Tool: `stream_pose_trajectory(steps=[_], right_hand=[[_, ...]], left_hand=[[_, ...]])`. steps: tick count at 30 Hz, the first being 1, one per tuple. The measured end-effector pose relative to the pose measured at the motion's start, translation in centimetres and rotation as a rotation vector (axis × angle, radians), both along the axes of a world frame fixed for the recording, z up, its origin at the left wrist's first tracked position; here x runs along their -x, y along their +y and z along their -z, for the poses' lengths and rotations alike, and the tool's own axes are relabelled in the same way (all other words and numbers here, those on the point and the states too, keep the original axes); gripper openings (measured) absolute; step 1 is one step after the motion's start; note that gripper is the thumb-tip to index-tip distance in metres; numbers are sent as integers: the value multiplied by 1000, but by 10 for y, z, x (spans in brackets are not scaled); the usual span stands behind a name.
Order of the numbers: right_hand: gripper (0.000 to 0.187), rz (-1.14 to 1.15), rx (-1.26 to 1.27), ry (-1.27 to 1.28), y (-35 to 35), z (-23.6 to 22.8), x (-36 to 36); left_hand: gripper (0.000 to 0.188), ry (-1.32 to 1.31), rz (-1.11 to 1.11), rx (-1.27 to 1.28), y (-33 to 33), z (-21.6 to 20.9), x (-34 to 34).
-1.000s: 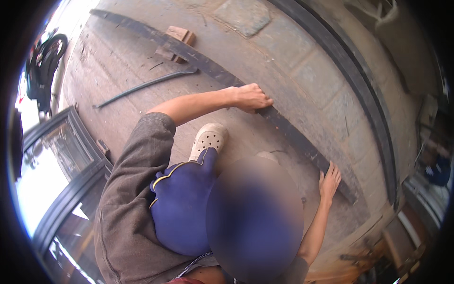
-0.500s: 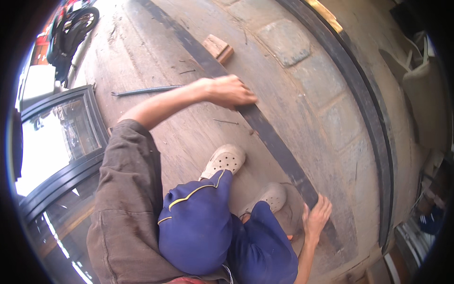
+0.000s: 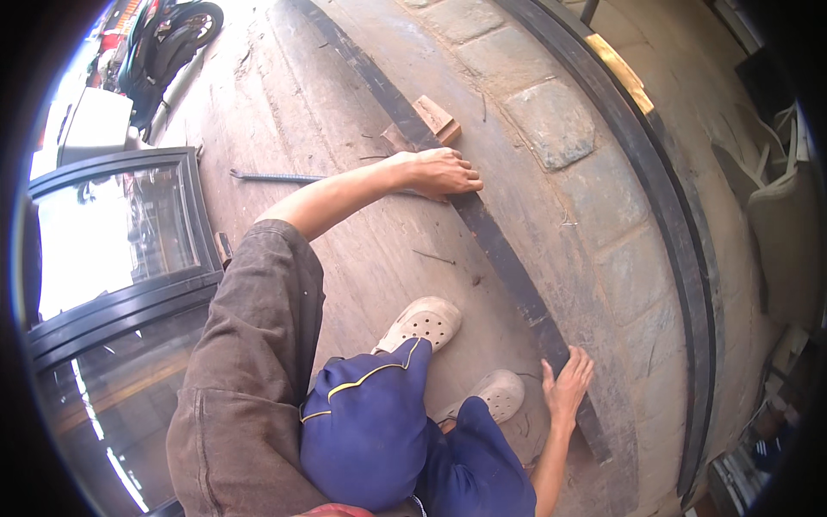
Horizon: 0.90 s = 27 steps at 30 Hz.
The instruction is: The person bends a long metal rod using a wooden block as a fulcrum, then retrieves a flat metal bar from a stack and uses a hammer to strike it. The person then resumes bending the metal rod by hand.
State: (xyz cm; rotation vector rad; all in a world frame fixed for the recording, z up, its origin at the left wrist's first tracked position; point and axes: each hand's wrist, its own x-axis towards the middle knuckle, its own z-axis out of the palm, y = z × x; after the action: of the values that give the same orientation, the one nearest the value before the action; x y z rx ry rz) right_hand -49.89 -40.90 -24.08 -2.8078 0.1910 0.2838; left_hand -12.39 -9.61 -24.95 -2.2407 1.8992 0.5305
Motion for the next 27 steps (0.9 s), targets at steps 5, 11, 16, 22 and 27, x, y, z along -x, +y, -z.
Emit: stream_pose_trajectory(steps=[5,11,16,22,27], right_hand=[[72,-19,129,-70,2,20,9],[72,47,262,-181,6,38,13],[69,98,296,-182,10,51,15],[69,112,255,-143,12,44,12],[65,92,-1,6,9,14,-3]], left_hand=[[67,83,-177,-94,2,-1,12],[88,-78,-1,287,-25,17,73],[64,-2,-150,378,-37,39,88],[65,90,-56,501,-26,46,75],[67,162,9,399,-26,31,49]])
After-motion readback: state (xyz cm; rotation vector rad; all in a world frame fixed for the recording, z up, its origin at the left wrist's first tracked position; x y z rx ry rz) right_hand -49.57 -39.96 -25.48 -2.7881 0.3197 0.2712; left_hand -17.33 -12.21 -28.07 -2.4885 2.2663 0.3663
